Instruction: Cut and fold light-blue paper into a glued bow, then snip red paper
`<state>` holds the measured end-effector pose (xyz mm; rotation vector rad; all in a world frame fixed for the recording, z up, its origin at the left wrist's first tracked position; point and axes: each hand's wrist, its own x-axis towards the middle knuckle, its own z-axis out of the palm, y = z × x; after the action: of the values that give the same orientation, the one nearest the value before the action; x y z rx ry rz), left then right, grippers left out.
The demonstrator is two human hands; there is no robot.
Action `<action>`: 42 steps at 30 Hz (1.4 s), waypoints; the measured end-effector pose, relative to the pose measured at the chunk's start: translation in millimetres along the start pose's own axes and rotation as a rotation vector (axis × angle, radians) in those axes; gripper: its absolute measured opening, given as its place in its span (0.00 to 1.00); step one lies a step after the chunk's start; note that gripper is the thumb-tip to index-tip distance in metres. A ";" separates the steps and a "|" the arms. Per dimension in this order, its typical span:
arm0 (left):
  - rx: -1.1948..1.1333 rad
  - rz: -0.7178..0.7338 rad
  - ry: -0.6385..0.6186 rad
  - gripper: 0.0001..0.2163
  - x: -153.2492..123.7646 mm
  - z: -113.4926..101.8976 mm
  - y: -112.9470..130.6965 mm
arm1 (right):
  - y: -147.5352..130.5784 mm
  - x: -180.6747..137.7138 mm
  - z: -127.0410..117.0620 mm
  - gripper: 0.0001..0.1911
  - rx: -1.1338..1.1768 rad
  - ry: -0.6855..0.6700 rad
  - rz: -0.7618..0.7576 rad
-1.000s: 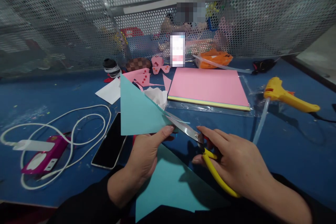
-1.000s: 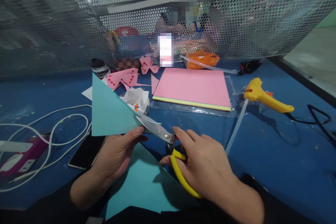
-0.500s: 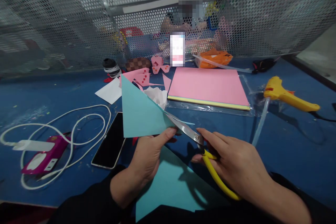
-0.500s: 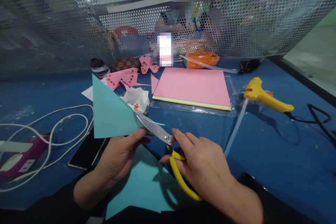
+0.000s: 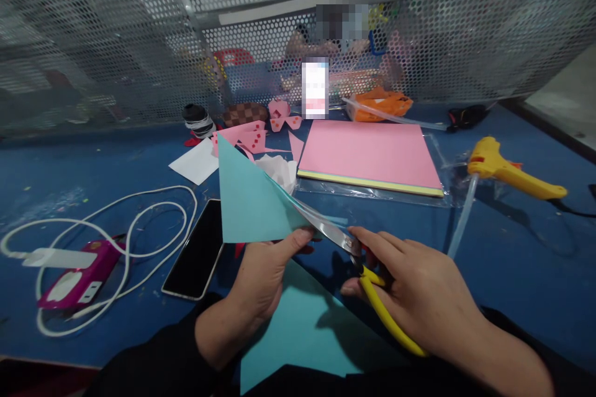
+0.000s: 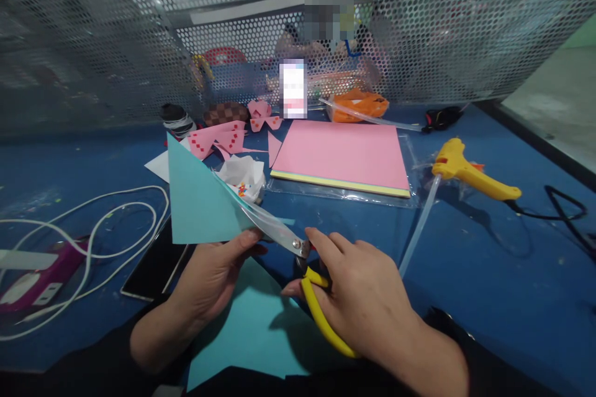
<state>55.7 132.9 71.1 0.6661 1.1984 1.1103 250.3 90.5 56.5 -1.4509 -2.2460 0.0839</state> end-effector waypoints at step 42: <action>-0.209 0.157 0.018 0.15 8.8 -7.9 16.4 | 15.4 7.2 -9.9 0.31 0.002 0.099 0.019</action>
<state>42.9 145.7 79.9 0.5977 1.0407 1.3547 265.0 101.7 63.3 -1.4432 -2.1530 0.0197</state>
